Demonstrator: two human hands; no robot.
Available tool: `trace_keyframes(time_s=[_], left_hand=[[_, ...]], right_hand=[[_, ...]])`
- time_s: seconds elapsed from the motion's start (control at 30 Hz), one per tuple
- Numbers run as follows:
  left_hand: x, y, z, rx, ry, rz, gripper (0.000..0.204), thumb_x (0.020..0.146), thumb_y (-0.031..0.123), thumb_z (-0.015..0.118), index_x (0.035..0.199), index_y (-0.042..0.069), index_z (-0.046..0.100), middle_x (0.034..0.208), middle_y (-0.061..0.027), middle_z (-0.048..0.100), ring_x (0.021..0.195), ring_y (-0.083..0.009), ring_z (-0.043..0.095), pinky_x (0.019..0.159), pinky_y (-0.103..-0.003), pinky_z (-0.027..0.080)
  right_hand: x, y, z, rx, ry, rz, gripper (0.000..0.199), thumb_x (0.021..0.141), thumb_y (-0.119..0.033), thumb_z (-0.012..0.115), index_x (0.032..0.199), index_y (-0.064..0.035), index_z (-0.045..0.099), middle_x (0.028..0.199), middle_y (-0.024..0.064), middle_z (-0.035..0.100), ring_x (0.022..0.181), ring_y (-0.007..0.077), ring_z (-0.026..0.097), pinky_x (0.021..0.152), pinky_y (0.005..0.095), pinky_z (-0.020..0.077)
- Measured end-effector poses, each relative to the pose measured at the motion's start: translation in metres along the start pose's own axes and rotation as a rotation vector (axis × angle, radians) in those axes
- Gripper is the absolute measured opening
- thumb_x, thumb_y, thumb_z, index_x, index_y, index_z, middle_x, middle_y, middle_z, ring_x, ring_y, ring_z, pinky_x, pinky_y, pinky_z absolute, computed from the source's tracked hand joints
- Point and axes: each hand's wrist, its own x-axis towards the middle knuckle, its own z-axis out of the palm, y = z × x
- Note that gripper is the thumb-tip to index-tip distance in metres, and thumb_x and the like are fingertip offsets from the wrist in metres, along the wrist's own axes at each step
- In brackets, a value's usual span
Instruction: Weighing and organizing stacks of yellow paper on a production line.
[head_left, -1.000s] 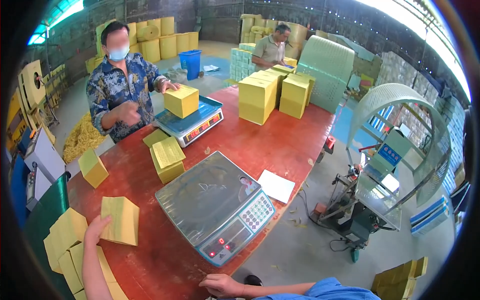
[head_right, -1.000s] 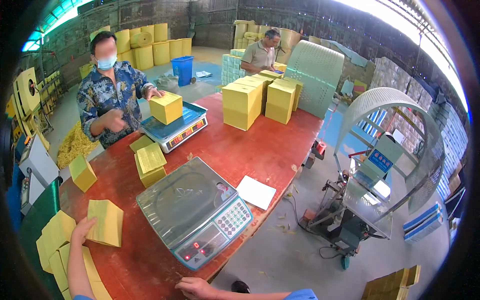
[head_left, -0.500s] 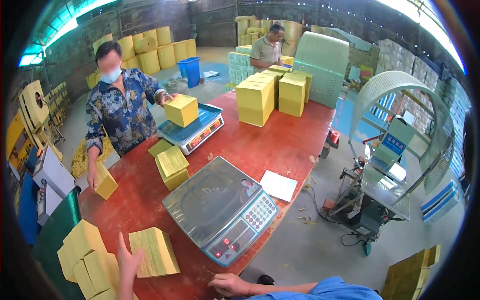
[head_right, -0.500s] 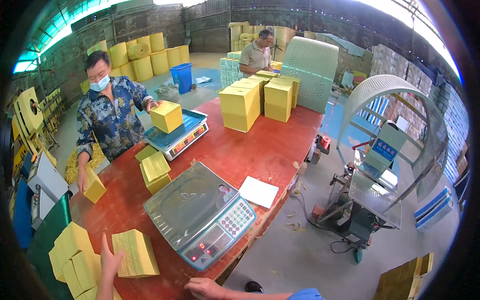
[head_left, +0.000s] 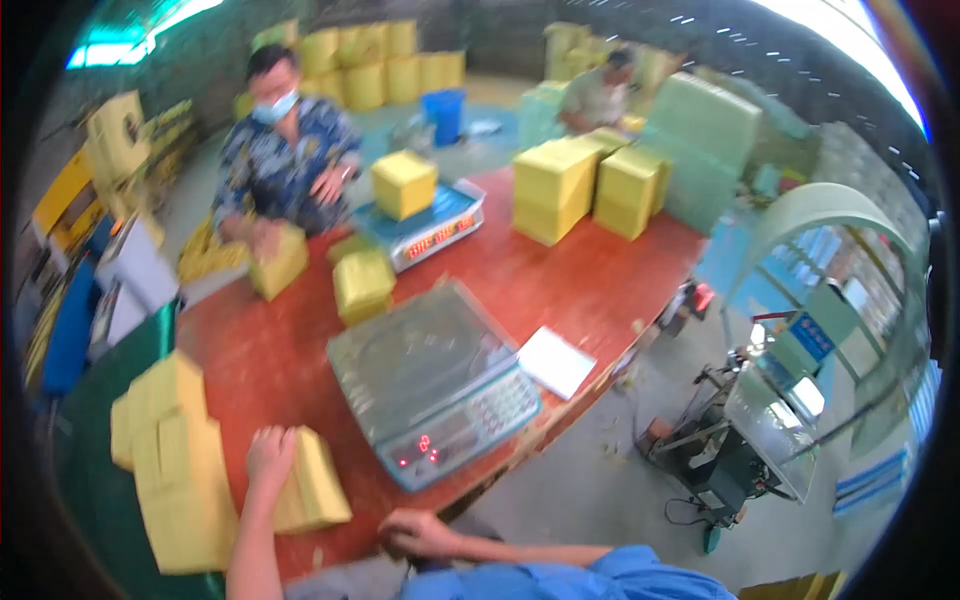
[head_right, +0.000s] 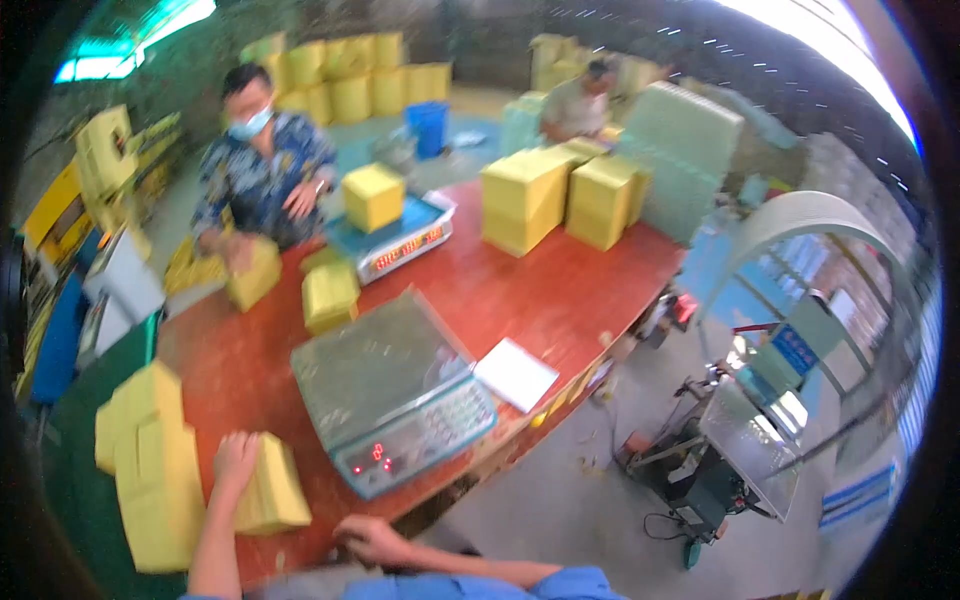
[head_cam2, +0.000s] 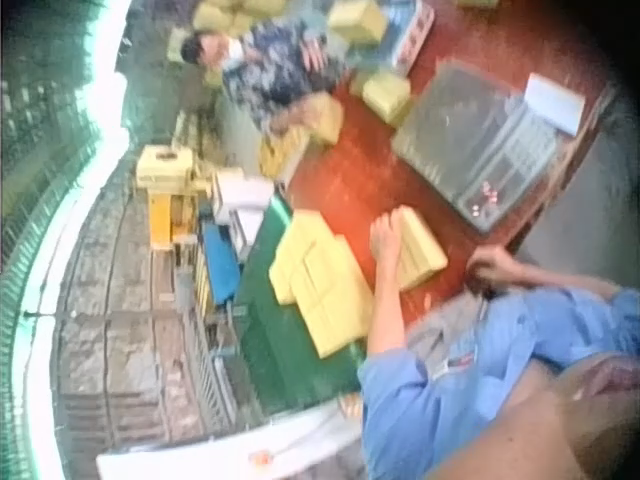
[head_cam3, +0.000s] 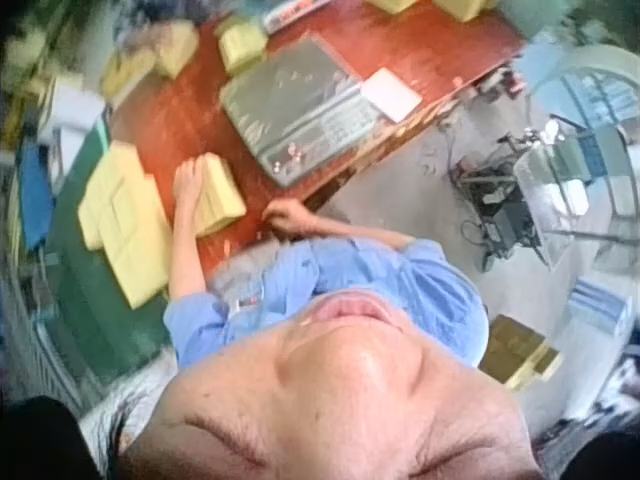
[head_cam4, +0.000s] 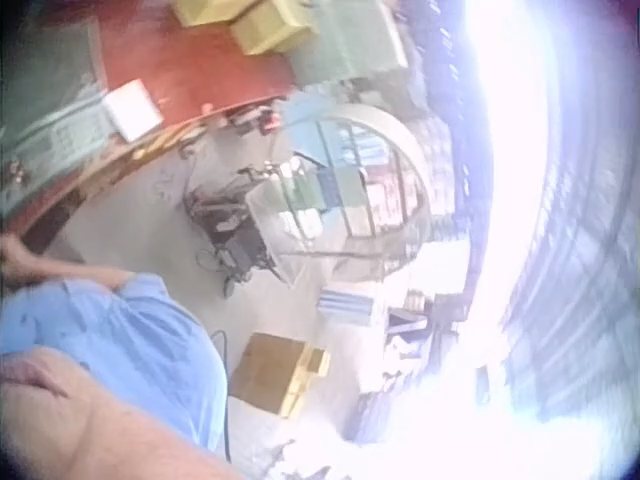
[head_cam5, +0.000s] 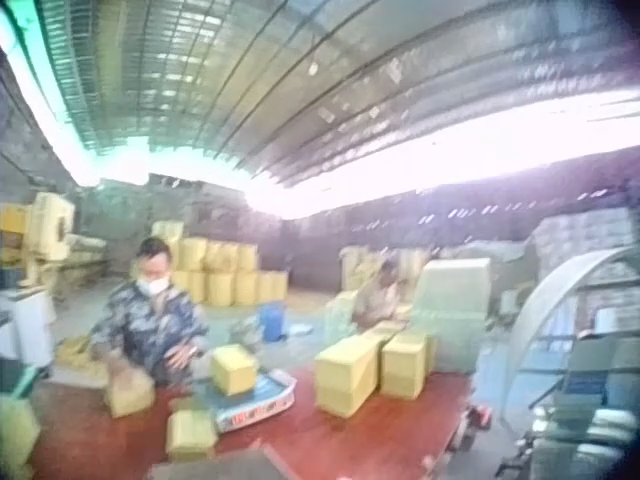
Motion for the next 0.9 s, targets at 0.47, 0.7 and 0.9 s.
trace_keyframes(time_s=[0.47,0.7,0.9], left_hand=[[-0.115,0.12,-0.049,-0.074,0.295,-0.264,0.059,0.093,0.032,0.058,0.143,0.005,0.04,0.146,-0.0255,0.038,0.134,-0.0433,0.037,0.111,-0.051,0.029],[-0.166,0.121,-0.033,-0.159,0.13,-0.532,0.058,0.094,0.031,0.056,0.142,0.002,0.04,0.146,-0.0273,0.036,0.134,-0.0412,0.039,0.109,-0.047,0.034],[-0.165,0.068,-0.033,-1.565,0.162,-0.689,0.047,0.101,0.03,0.046,0.141,0.005,0.045,0.147,-0.0173,0.042,0.131,-0.0305,0.047,0.111,-0.038,0.034]], right_hand=[[-0.024,0.009,0.001,1.269,-0.249,0.845,0.05,0.095,-0.026,0.053,0.137,-0.0011,0.044,0.134,0.01,0.056,0.122,0.0226,0.053,0.108,0.0402,0.0361],[-0.008,-0.031,-0.002,1.203,-0.188,0.848,0.041,0.1,-0.021,0.048,0.136,-0.0031,0.049,0.125,0.0076,0.06,0.117,0.018,0.055,0.101,0.0368,0.0424],[0.028,-0.057,-0.026,0.69,-0.442,0.393,0.052,0.103,-0.025,0.047,0.15,-0.0086,0.031,0.137,0.0061,0.052,0.122,0.0189,0.052,0.104,0.0361,0.0413]])
